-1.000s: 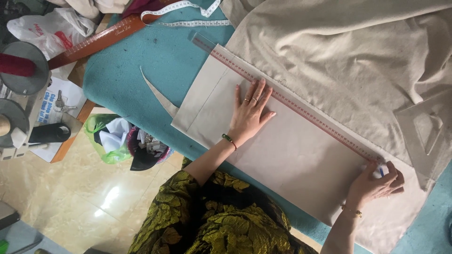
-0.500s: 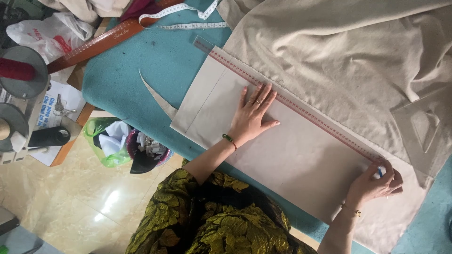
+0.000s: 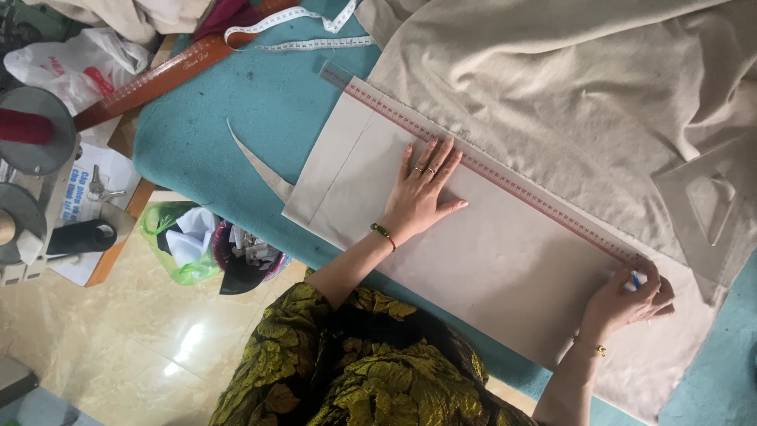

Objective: The person uses a set square and a long ruler to measure and mark lines on a piece of white fabric laid on a blue table. They draw straight lines with a blue pen along the edges of the rulers to create a pattern.

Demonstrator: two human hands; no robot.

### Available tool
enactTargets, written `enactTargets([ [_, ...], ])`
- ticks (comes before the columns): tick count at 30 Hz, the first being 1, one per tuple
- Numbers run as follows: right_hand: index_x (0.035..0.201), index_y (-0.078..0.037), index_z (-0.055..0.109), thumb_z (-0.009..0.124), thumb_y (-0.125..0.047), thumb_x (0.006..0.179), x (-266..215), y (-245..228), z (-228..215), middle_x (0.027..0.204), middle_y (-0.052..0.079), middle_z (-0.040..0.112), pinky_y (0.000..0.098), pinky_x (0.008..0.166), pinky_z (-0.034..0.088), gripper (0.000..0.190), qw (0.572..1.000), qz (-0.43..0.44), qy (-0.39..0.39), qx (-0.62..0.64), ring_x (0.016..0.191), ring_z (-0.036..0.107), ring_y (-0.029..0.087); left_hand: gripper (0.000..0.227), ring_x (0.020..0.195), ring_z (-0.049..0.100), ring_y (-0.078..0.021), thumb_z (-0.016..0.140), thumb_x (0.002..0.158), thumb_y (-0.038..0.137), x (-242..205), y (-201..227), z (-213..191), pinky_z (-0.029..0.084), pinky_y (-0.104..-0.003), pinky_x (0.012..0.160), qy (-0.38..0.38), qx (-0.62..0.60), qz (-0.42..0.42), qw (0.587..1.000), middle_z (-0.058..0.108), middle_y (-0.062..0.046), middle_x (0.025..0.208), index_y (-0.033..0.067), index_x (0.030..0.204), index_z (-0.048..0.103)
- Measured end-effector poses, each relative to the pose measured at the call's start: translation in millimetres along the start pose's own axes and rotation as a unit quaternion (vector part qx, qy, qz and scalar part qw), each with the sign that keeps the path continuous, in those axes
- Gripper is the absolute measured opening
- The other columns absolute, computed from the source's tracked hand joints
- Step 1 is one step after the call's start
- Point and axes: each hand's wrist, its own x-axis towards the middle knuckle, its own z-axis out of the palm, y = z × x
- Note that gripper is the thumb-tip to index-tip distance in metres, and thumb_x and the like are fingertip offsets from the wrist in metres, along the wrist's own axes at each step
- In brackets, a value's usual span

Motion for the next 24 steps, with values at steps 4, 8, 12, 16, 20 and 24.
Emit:
enactTargets([
  [4,0.115,-0.002,0.074,0.075,0.012,0.092,3.3,-10.5,-5.1,0.111,0.015,0.061,0.0483,0.093,0.036,0.027,1.000,-0.002,0.006,0.018,0.098,0.047,0.036,0.096,0.161,0.014,-0.0238,0.058,0.100,0.079,0.6,-0.6,-1.0,0.010,-0.056,0.132,-0.024,0.017,0.003,1.000,0.013,-0.005,0.172,0.0194,0.166,0.023],
  [8,0.118,0.001,0.073,0.070,0.012,0.089,4.7,-17.8,-9.1,0.113,0.018,0.057,0.0494,0.092,0.042,0.031,0.999,-0.004,-0.004,0.031,0.100,0.045,0.039,0.095,0.161,0.016,-0.0244,0.059,0.100,0.078,0.5,-1.0,-3.6,0.012,-0.056,0.132,-0.023,0.015,0.004,1.000,0.014,-0.005,0.172,0.0194,0.165,0.023],
  [12,0.127,0.004,0.064,0.064,0.009,0.099,9.6,-24.2,-16.7,0.117,0.028,0.053,0.0580,0.079,0.038,0.029,0.999,-0.044,0.030,0.003,0.094,0.046,0.043,0.097,0.162,0.016,-0.0261,0.073,0.096,0.069,-2.9,-3.5,20.9,0.012,-0.062,0.133,0.075,-0.091,0.020,0.993,0.018,-0.005,0.172,0.0178,0.164,0.028],
  [16,0.129,0.004,0.065,0.050,0.009,0.109,14.8,-33.5,-26.1,0.130,0.023,0.043,0.0491,0.091,0.045,0.026,0.995,0.058,0.071,0.032,0.117,0.045,0.038,0.090,0.159,0.024,-0.0317,0.067,0.096,0.069,0.4,-3.4,10.9,0.017,-0.065,0.129,0.041,-0.090,0.054,0.994,0.023,-0.009,0.170,0.0174,0.162,0.034],
  [20,0.107,-0.003,0.066,0.023,-0.048,0.114,12.6,-10.7,-42.3,0.107,0.012,0.052,0.0414,0.082,0.044,0.063,0.970,0.144,0.176,0.090,0.093,0.046,0.025,0.083,0.156,0.026,-0.0367,0.068,0.098,0.065,1.7,0.0,1.2,0.017,-0.068,0.125,0.017,-0.037,0.062,0.997,0.023,-0.012,0.169,0.0213,0.161,0.038],
  [24,0.112,-0.004,0.069,0.035,-0.072,0.101,-7.5,42.0,-25.4,0.074,0.009,0.066,0.0216,0.054,0.045,0.076,0.886,0.277,0.161,0.336,0.060,0.060,0.011,0.074,0.150,0.029,-0.0469,0.078,0.090,0.049,7.5,2.8,-7.0,0.012,-0.073,0.115,0.034,-0.052,0.073,0.995,0.032,-0.021,0.165,0.0218,0.154,0.053],
])
